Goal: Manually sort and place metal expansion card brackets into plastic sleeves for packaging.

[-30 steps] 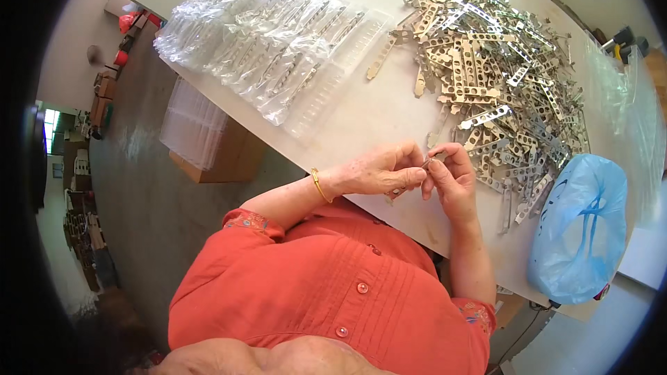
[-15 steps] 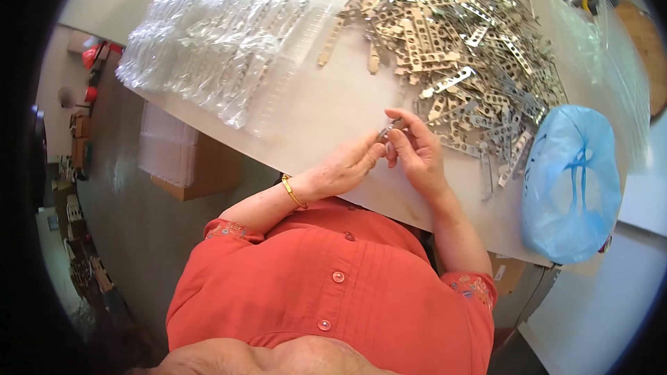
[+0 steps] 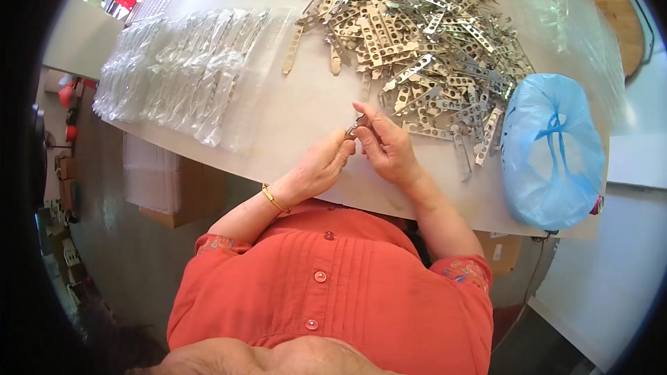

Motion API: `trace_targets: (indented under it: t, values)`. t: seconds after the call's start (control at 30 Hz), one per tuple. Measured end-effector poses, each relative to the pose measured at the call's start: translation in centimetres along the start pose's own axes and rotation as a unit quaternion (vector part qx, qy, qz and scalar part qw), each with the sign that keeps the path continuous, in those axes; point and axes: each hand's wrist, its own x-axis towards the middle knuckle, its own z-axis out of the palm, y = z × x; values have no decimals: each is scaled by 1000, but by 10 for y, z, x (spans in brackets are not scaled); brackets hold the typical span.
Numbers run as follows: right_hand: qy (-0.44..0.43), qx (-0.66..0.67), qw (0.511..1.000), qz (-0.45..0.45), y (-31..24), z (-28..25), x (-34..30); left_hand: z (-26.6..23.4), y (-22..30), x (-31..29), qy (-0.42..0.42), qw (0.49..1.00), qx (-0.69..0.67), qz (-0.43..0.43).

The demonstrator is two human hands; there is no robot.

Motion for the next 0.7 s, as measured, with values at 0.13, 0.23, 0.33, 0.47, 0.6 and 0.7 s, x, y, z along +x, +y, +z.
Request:
trace_targets:
  t: [0.13,0.23,0.33,0.47,0.6,0.7]
  values:
    - [20,21,999,26,-5,5,-1,-3,2,3,-18,999,-24,-33]
    - [48,-1,998,41,-5,8,1,2,-12,8,-5,998,-50,26]
    - [110,-13,993,45,-19,15,3,4,-20,8,4,989,-145,-22]
    - [119,-133,984,-6,-31,0,2,3,-24,8,-13,978,-206,-20]
    - [140,-281,947,-71,-67,-13,3,-2,-26,5,-16,980,-196,-37]
    - [211,-374,892,-141,-101,-38,0,-4,-25,5,-26,983,-178,-28]
